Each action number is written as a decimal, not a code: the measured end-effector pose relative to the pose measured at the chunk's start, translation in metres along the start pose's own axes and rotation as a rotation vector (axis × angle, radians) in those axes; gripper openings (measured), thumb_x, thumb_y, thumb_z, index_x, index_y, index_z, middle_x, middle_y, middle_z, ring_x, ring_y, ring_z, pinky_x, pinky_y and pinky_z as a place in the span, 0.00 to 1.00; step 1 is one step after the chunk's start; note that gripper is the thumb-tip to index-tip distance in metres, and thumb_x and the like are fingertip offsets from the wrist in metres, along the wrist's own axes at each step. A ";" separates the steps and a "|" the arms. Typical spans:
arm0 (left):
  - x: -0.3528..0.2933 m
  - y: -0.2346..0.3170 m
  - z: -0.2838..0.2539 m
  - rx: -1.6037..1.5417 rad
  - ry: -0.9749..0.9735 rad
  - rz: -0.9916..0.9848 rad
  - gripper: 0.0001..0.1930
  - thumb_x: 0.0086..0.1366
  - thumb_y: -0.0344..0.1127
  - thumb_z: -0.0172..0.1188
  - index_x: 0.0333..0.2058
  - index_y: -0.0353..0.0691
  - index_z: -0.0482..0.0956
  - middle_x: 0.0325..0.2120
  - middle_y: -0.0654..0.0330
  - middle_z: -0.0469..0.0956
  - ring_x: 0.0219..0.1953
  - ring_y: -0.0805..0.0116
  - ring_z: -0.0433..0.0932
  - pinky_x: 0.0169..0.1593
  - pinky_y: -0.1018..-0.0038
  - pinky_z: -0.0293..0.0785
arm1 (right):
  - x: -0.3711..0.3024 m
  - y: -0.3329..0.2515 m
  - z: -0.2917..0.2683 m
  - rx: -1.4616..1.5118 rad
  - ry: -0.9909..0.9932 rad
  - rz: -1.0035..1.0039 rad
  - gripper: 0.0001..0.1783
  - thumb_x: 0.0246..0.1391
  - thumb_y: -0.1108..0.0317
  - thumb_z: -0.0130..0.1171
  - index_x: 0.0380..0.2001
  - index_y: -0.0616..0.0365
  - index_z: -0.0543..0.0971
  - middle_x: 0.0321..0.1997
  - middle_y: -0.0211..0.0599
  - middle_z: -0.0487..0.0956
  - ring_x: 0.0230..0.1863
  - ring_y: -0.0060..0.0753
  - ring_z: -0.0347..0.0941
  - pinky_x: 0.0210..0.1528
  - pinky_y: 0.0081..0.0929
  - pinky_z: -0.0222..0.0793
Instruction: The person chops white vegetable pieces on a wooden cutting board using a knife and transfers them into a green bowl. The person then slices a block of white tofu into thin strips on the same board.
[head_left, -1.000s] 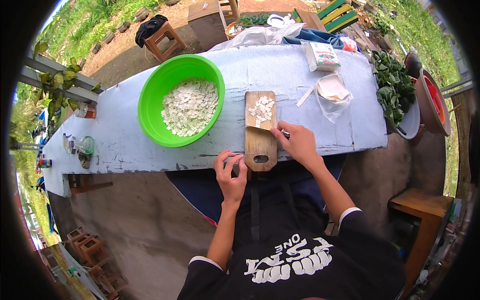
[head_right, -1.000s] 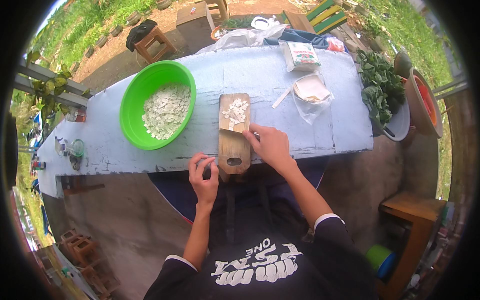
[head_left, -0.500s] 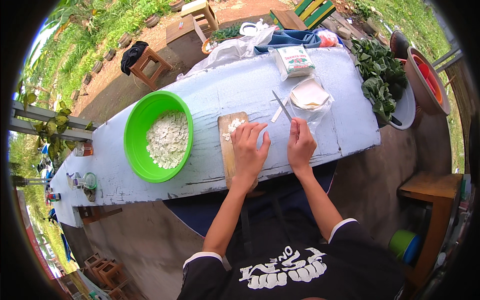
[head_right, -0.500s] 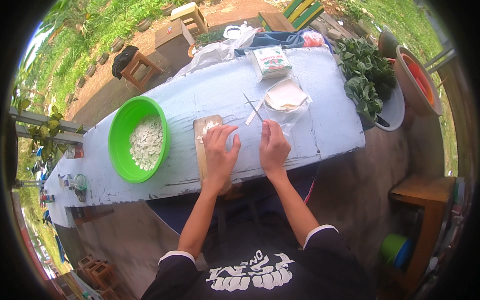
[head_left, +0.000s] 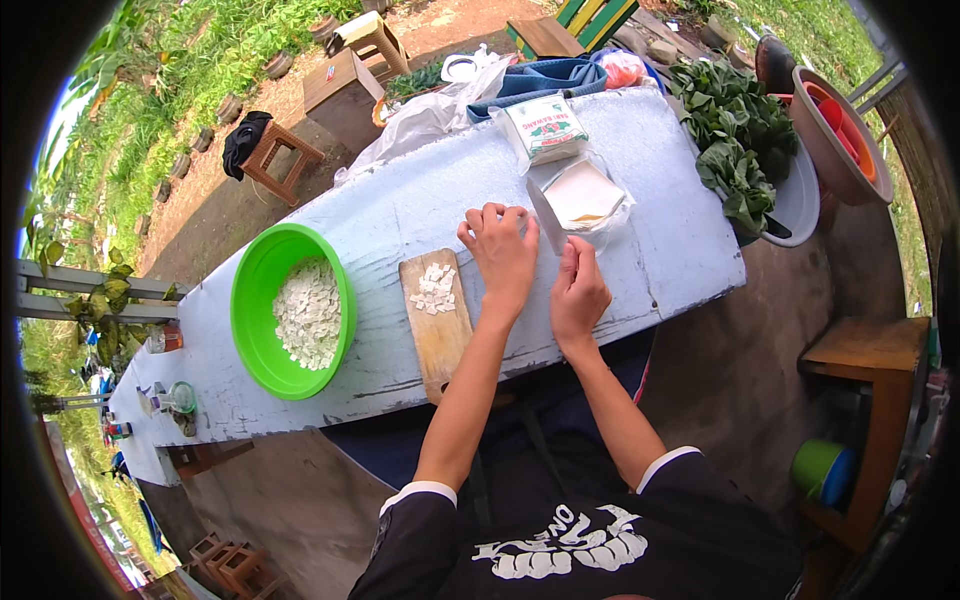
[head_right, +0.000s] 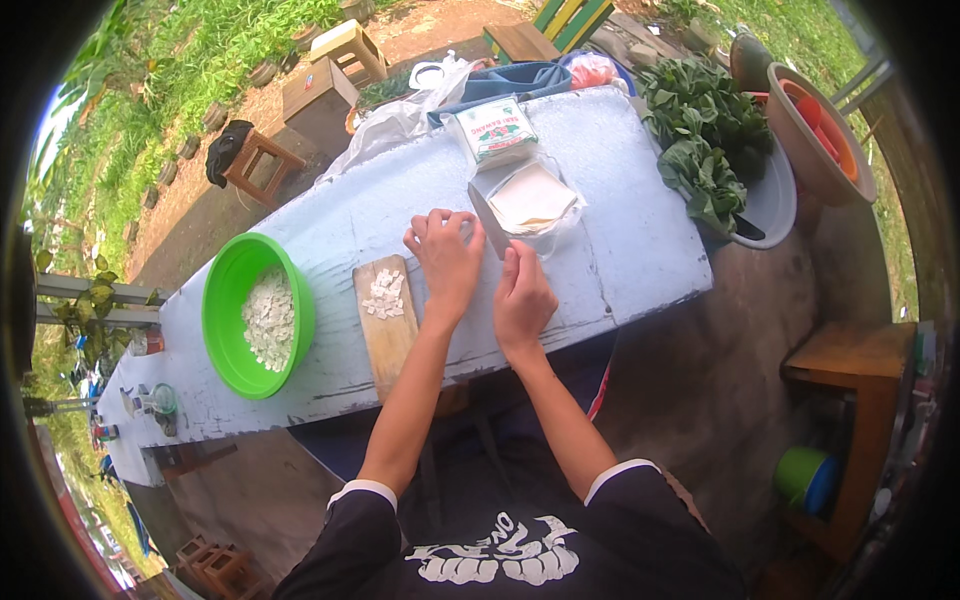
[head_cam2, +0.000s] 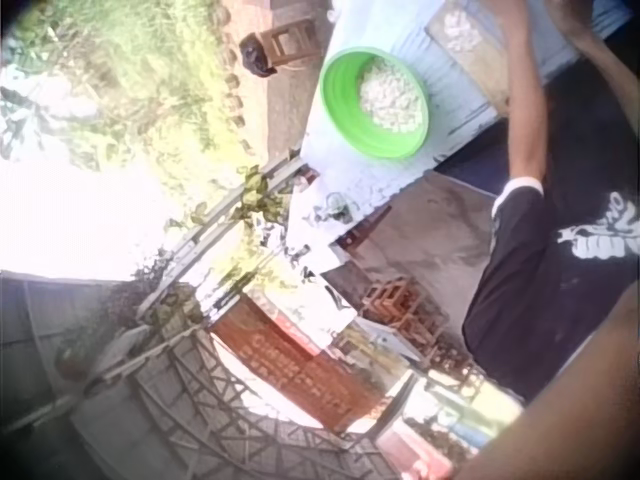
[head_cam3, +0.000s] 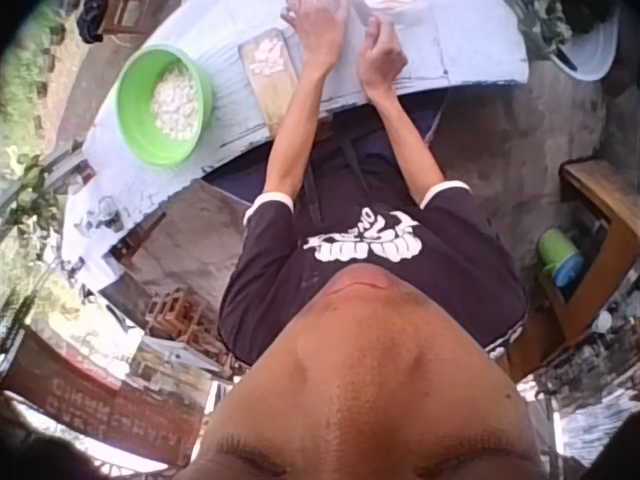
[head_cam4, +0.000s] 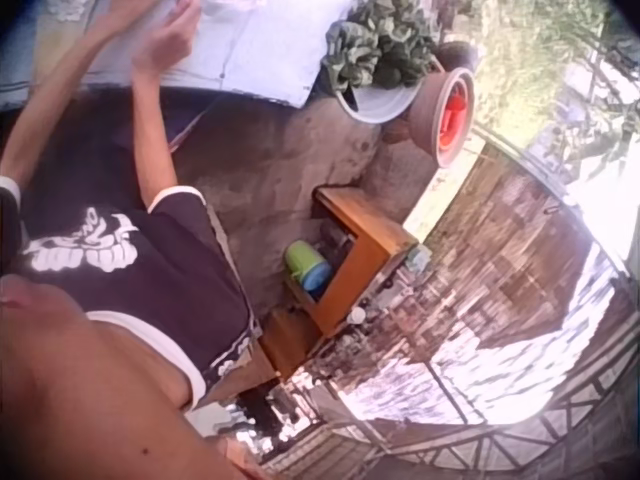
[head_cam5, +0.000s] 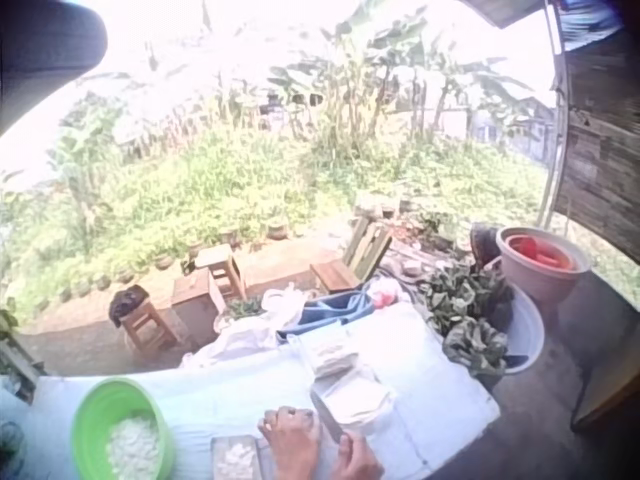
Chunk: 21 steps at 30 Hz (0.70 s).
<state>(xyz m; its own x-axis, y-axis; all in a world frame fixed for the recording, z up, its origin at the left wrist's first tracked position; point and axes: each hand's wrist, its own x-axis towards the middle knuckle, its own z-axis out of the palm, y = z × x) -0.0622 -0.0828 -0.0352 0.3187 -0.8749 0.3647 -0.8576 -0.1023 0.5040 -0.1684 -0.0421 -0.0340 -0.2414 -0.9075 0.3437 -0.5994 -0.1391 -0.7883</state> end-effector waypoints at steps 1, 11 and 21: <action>-0.001 0.001 -0.003 -0.005 -0.004 -0.020 0.10 0.66 0.41 0.68 0.41 0.44 0.88 0.43 0.60 0.81 0.53 0.59 0.70 0.64 0.55 0.53 | 0.000 0.000 0.000 0.002 -0.010 0.004 0.11 0.75 0.62 0.51 0.48 0.53 0.80 0.39 0.42 0.86 0.37 0.53 0.83 0.37 0.45 0.76; -0.074 -0.010 -0.105 -0.306 0.014 -0.253 0.07 0.68 0.41 0.69 0.37 0.45 0.86 0.34 0.71 0.84 0.46 0.70 0.73 0.63 0.62 0.51 | 0.025 -0.001 -0.033 0.641 -0.760 0.635 0.23 0.78 0.47 0.47 0.42 0.55 0.78 0.24 0.20 0.67 0.20 0.13 0.59 0.21 0.19 0.58; -0.134 -0.068 -0.145 -0.248 0.035 -0.385 0.10 0.70 0.43 0.67 0.39 0.44 0.87 0.36 0.68 0.86 0.44 0.69 0.72 0.62 0.63 0.53 | -0.040 -0.036 -0.030 0.153 -0.742 -0.170 0.14 0.72 0.61 0.56 0.55 0.51 0.82 0.27 0.43 0.72 0.26 0.46 0.71 0.33 0.43 0.69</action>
<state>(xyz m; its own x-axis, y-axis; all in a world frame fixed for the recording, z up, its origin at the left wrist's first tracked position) 0.0122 0.1100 -0.0045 0.6124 -0.7784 0.1383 -0.5531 -0.2968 0.7785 -0.1606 0.0109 -0.0042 0.4507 -0.8893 0.0771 -0.4576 -0.3043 -0.8355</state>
